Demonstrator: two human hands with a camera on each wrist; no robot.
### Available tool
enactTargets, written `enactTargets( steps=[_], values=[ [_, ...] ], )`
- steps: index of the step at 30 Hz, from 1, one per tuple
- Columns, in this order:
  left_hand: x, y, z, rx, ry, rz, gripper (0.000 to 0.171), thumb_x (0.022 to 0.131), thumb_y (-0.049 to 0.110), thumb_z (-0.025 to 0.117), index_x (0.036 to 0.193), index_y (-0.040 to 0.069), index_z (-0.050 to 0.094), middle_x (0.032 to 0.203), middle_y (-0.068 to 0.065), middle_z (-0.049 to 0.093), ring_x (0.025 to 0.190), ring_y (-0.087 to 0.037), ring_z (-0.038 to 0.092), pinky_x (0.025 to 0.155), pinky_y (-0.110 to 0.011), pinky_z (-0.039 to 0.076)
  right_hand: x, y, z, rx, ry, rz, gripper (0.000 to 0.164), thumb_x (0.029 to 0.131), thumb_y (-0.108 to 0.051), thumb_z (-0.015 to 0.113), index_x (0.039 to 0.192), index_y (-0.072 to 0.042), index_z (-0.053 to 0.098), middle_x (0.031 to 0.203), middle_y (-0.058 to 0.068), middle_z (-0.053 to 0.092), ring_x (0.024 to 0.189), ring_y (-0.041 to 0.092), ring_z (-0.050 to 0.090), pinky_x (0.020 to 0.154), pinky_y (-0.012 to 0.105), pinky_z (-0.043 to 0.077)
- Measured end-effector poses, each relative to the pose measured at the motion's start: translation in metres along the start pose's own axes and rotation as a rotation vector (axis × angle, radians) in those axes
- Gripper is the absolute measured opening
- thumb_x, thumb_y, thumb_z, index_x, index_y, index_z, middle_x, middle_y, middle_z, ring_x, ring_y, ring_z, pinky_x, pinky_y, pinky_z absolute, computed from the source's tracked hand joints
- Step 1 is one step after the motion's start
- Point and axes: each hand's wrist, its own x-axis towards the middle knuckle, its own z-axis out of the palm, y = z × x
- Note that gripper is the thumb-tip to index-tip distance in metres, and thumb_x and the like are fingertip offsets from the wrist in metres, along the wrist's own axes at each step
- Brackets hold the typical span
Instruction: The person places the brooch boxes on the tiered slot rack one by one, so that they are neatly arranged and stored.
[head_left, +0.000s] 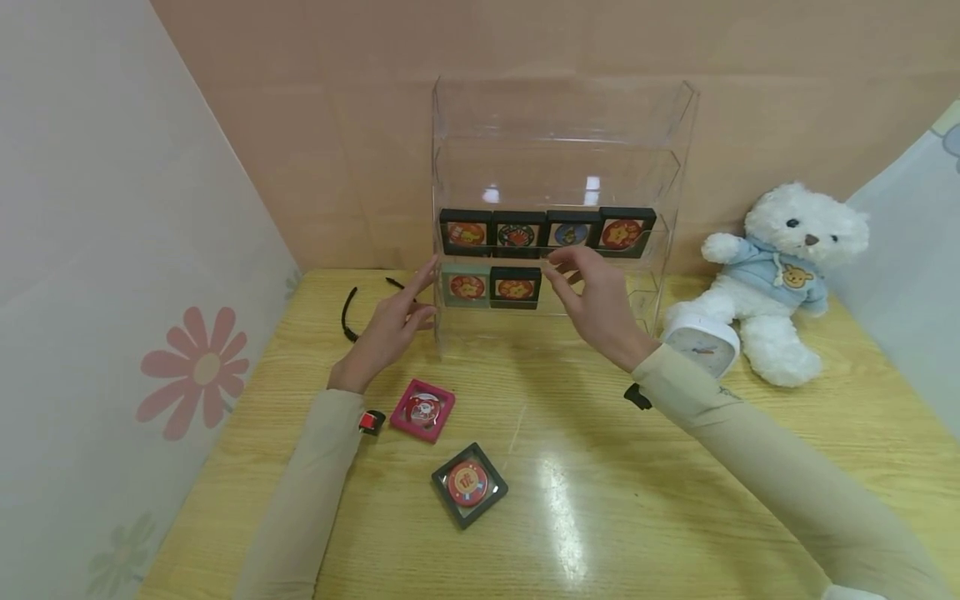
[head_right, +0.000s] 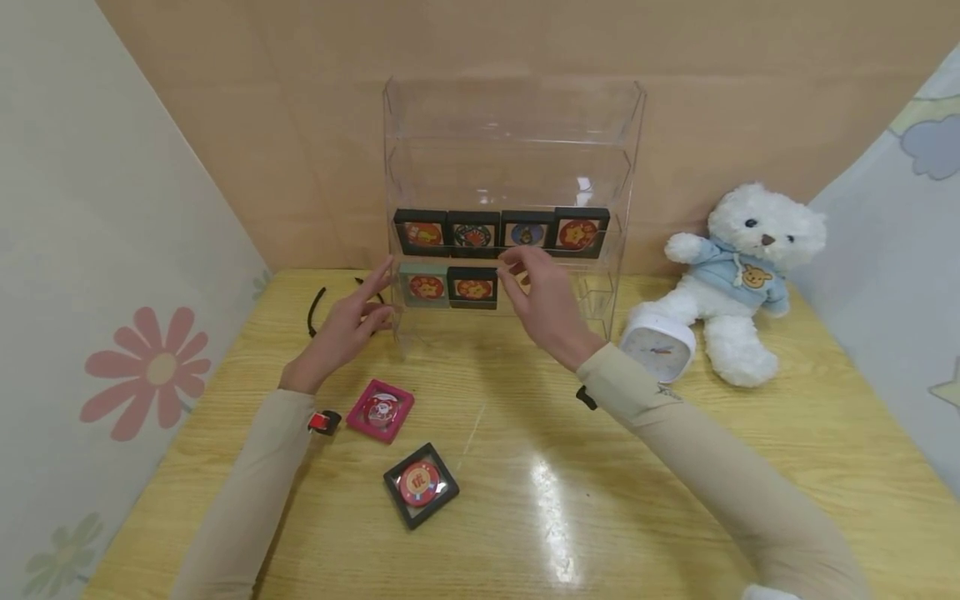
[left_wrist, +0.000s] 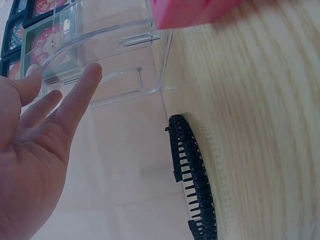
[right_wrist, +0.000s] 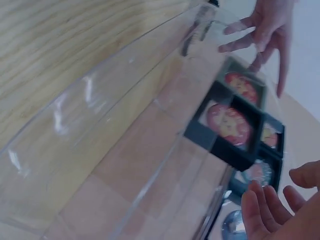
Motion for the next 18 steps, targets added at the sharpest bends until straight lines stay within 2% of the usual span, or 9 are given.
enactTargets(
  steps=[3, 7, 11, 18],
  values=[
    [0.0, 0.001, 0.0, -0.005, -0.002, -0.004, 0.077, 0.105, 0.004, 0.051, 0.163, 0.039, 0.015, 0.159, -0.015, 0.036, 0.109, -0.029, 0.067, 0.085, -0.035, 0.061, -0.005, -0.006, -0.006, 0.024, 0.001, -0.005, 0.014, 0.1, -0.006, 0.065, 0.11, 0.003, 0.067, 0.1, 0.012, 0.071, 0.088, 0.024, 0.066, 0.07, 0.042, 0.059],
    [-0.001, 0.001, 0.0, -0.006, -0.002, -0.011, 0.077, 0.105, 0.004, 0.051, 0.163, 0.038, 0.016, 0.159, -0.015, 0.036, 0.109, -0.03, 0.067, 0.085, -0.04, 0.061, -0.016, -0.015, -0.012, 0.044, -0.059, -0.018, 0.011, 0.1, -0.003, 0.062, 0.109, 0.001, 0.067, 0.097, 0.008, 0.071, 0.085, 0.02, 0.066, 0.066, 0.04, 0.059],
    [-0.001, 0.001, 0.0, -0.001, 0.0, -0.018, 0.078, 0.105, 0.003, 0.052, 0.163, 0.04, 0.015, 0.159, -0.014, 0.036, 0.109, -0.029, 0.068, 0.085, -0.038, 0.061, -0.028, -0.021, -0.015, 0.073, -0.175, -0.019, 0.012, 0.099, -0.002, 0.063, 0.109, 0.0, 0.068, 0.094, 0.006, 0.072, 0.081, 0.015, 0.066, 0.063, 0.033, 0.059],
    [0.0, 0.0, 0.0, -0.01, -0.005, -0.015, 0.079, 0.105, 0.003, 0.051, 0.162, 0.043, 0.014, 0.159, -0.014, 0.036, 0.109, -0.029, 0.068, 0.085, -0.037, 0.061, -0.059, -0.019, -0.015, 0.068, -0.435, 0.076, 0.01, 0.099, -0.008, 0.065, 0.108, -0.007, 0.07, 0.091, -0.003, 0.071, 0.079, 0.008, 0.064, 0.062, 0.026, 0.056]
  ],
)
